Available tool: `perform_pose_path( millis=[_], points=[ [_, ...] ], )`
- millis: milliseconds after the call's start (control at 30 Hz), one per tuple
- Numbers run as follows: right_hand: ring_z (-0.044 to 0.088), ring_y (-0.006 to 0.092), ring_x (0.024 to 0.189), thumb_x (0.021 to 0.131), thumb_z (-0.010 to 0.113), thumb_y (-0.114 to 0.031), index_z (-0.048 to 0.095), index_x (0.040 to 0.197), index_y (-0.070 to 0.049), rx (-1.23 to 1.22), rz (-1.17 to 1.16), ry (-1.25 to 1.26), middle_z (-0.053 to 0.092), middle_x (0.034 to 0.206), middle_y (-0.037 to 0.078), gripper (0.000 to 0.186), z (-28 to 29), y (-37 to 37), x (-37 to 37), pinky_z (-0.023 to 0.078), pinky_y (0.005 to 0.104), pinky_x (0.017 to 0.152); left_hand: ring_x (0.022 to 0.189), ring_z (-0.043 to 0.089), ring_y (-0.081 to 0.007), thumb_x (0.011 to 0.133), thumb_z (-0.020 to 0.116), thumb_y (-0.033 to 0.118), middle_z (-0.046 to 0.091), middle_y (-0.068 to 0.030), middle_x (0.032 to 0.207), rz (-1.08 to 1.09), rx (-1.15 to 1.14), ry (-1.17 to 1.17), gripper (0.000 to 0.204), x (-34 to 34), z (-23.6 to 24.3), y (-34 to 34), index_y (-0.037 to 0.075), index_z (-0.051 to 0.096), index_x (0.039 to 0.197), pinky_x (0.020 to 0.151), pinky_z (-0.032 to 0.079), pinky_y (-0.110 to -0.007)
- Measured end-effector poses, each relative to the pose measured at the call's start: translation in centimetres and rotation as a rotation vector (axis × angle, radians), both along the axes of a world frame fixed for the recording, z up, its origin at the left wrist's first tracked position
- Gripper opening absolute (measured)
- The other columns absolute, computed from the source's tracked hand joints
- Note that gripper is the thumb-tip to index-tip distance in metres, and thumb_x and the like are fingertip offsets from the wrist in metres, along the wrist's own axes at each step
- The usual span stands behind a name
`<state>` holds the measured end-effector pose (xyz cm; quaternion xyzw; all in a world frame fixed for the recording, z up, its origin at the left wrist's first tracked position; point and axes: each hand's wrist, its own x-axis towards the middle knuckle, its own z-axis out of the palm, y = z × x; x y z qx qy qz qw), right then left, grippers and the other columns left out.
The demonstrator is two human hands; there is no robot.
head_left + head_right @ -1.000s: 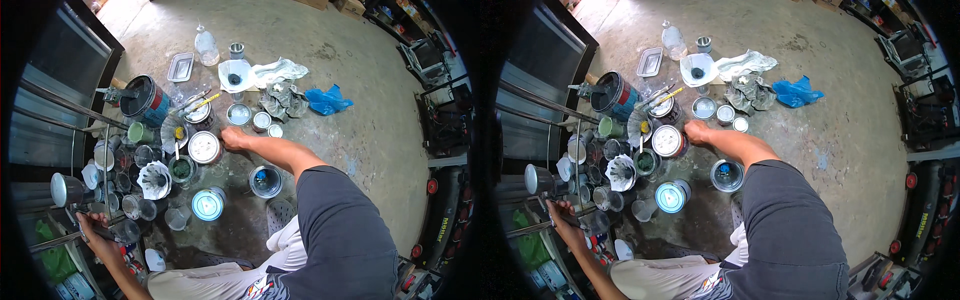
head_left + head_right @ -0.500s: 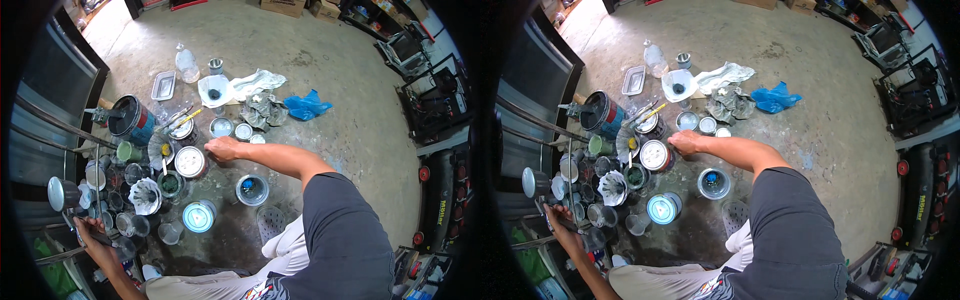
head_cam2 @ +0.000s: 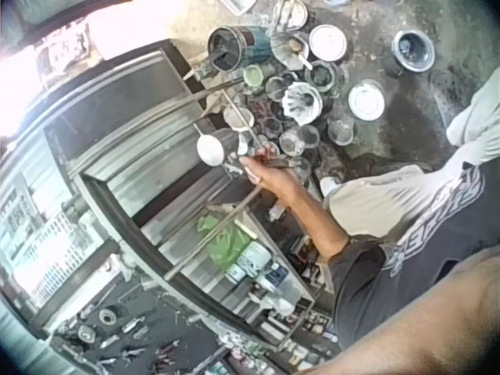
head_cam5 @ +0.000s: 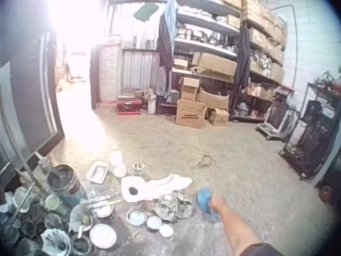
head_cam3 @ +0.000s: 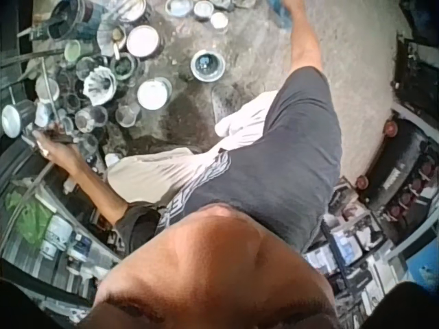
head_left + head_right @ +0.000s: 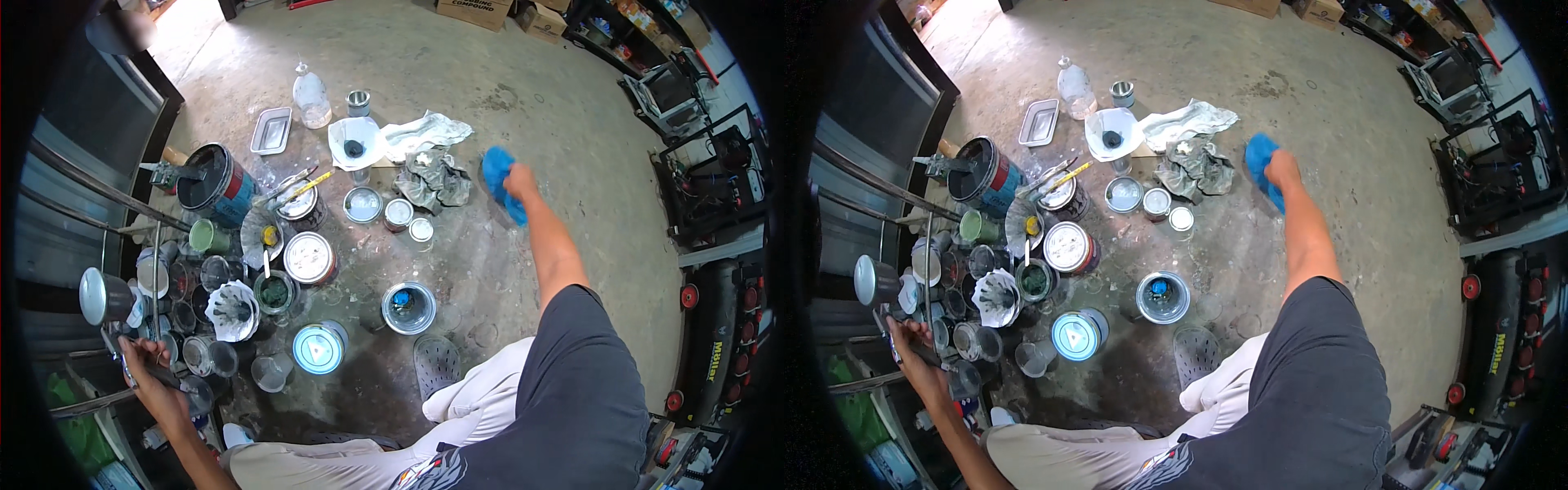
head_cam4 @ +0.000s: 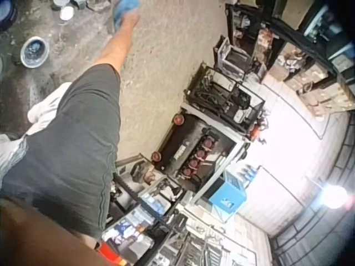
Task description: The person sits on the floor of a workshop and mixes various paints and solvents. They pour liquids from a large white jug and several small cans into a spray gun cup, using a stick to stir the contents.
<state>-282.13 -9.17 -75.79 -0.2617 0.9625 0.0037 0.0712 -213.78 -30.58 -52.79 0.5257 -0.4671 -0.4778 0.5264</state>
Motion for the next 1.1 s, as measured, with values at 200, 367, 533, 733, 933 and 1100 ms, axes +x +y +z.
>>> perform_pose_path(
  millis=[200,367,533,733,933,1100],
  points=[
    [0.065,0.0379,0.090,0.071,0.063,-0.016,0.067,0.094,-0.002,-0.458,0.360,0.402,0.067,0.094,0.022,0.027,1.6,-6.0,5.0,0.052,0.0441,0.080,0.078,0.057,-0.0122,0.093,0.059,0.044,0.057,-0.0013,0.079,0.011,0.021,0.013,0.036,-0.9,0.1,0.1,0.008,0.058,0.089,0.070,0.045,-0.024],
    [0.064,0.0341,0.088,0.067,0.069,-0.021,0.063,0.103,-0.001,-0.204,0.611,-0.462,0.066,0.098,0.020,0.042,-1.9,-6.6,12.3,0.052,0.0408,0.077,0.077,0.058,-0.0122,0.093,0.058,0.042,0.057,-0.0018,0.078,-0.059,0.004,0.056,0.036,-0.6,0.8,0.7,0.008,0.058,0.086,0.071,0.045,-0.025],
    [0.060,0.0369,0.100,0.059,0.076,-0.031,0.056,0.111,-0.003,-0.147,0.574,-0.420,0.059,0.107,0.021,0.063,-4.9,-3.8,17.3,0.050,0.0433,0.083,0.077,0.055,-0.0109,0.094,0.057,0.041,0.056,-0.0004,0.081,-0.101,0.016,0.096,0.033,-0.7,1.4,1.1,0.008,0.057,0.089,0.072,0.045,-0.025],
    [0.055,0.0379,0.109,0.057,0.077,-0.037,0.050,0.119,-0.003,-0.012,0.446,-0.404,0.053,0.115,0.020,0.076,-3.5,-5.7,18.6,0.048,0.0444,0.090,0.075,0.058,-0.0131,0.094,0.057,0.042,0.056,-0.0024,0.078,-0.048,-0.037,0.047,0.037,-0.6,1.9,1.8,0.006,0.057,0.084,0.070,0.046,-0.025],
    [0.063,0.0352,0.093,0.054,0.077,-0.037,0.062,0.098,-0.001,-0.051,0.424,-0.344,0.064,0.098,0.019,0.059,-3.7,-6.5,18.9,0.051,0.0443,0.079,0.075,0.058,-0.0131,0.094,0.056,0.043,0.056,-0.0024,0.077,-0.015,-0.045,0.009,0.038,-0.4,2.2,1.9,0.006,0.058,0.084,0.069,0.046,-0.025],
    [0.063,0.0349,0.091,0.055,0.076,-0.036,0.061,0.093,-0.001,-0.003,0.508,-0.335,0.065,0.097,0.019,0.054,-2.6,-6.0,19.6,0.051,0.0450,0.077,0.073,0.058,-0.0129,0.094,0.056,0.043,0.056,-0.0024,0.076,-0.040,-0.042,0.028,0.038,-0.8,2.1,1.9,0.006,0.058,0.084,0.069,0.046,-0.025]
  ],
)
